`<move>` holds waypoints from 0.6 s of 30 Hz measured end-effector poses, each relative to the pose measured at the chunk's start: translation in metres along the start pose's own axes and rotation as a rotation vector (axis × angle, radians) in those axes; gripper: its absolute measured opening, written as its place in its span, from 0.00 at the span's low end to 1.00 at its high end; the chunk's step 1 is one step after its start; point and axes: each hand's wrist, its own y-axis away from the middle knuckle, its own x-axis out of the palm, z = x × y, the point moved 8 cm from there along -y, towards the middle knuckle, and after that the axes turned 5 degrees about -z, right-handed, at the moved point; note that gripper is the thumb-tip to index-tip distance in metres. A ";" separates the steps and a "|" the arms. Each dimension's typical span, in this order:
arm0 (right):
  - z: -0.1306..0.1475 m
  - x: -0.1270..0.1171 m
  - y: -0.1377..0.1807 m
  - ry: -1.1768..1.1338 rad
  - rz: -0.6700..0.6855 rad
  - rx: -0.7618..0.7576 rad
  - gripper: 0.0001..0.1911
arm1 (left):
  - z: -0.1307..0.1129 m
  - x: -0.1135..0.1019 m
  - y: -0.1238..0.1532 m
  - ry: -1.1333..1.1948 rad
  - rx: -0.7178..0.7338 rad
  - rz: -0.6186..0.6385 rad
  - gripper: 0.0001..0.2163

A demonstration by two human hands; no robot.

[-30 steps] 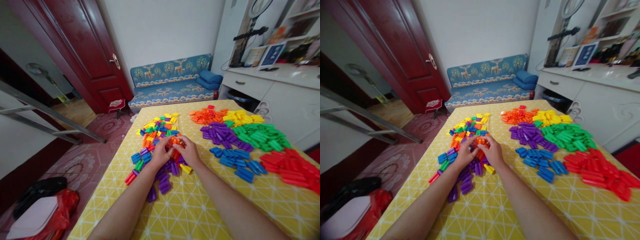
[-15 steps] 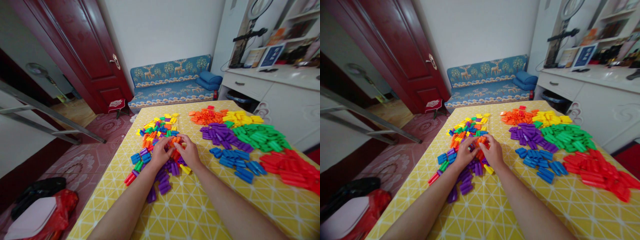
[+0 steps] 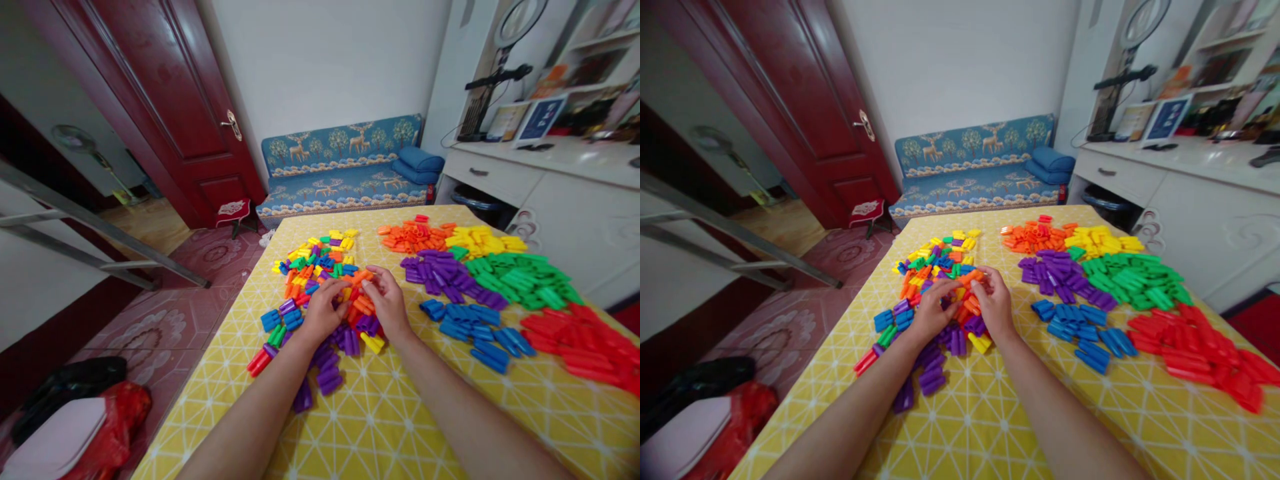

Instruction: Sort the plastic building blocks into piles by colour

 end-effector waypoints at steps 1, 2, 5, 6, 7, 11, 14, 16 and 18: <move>-0.001 -0.002 -0.003 -0.038 -0.014 0.035 0.19 | -0.001 0.000 0.000 0.003 -0.004 0.006 0.18; -0.001 -0.007 -0.008 -0.074 -0.038 0.071 0.19 | -0.002 0.000 0.000 0.007 -0.007 0.013 0.17; -0.002 -0.023 -0.036 -0.121 -0.108 0.164 0.16 | -0.005 -0.001 -0.002 0.018 -0.012 0.025 0.17; -0.002 -0.029 -0.050 -0.107 -0.120 0.185 0.13 | -0.006 -0.001 -0.002 0.022 -0.014 0.030 0.16; -0.003 -0.036 -0.066 -0.066 -0.134 0.200 0.11 | -0.006 -0.002 -0.002 0.026 -0.018 0.032 0.16; -0.005 -0.078 -0.136 0.201 -0.325 0.219 0.04 | -0.005 -0.001 -0.003 0.039 -0.038 0.036 0.16; -0.010 -0.101 -0.178 0.304 -0.417 0.212 0.05 | -0.004 0.000 -0.002 0.043 -0.037 0.032 0.16; -0.013 -0.111 -0.197 0.358 -0.447 0.201 0.04 | -0.003 0.000 -0.002 0.046 -0.035 0.027 0.16; -0.016 -0.116 -0.209 0.391 -0.454 0.181 0.07 | -0.002 0.000 -0.002 0.046 -0.040 0.029 0.16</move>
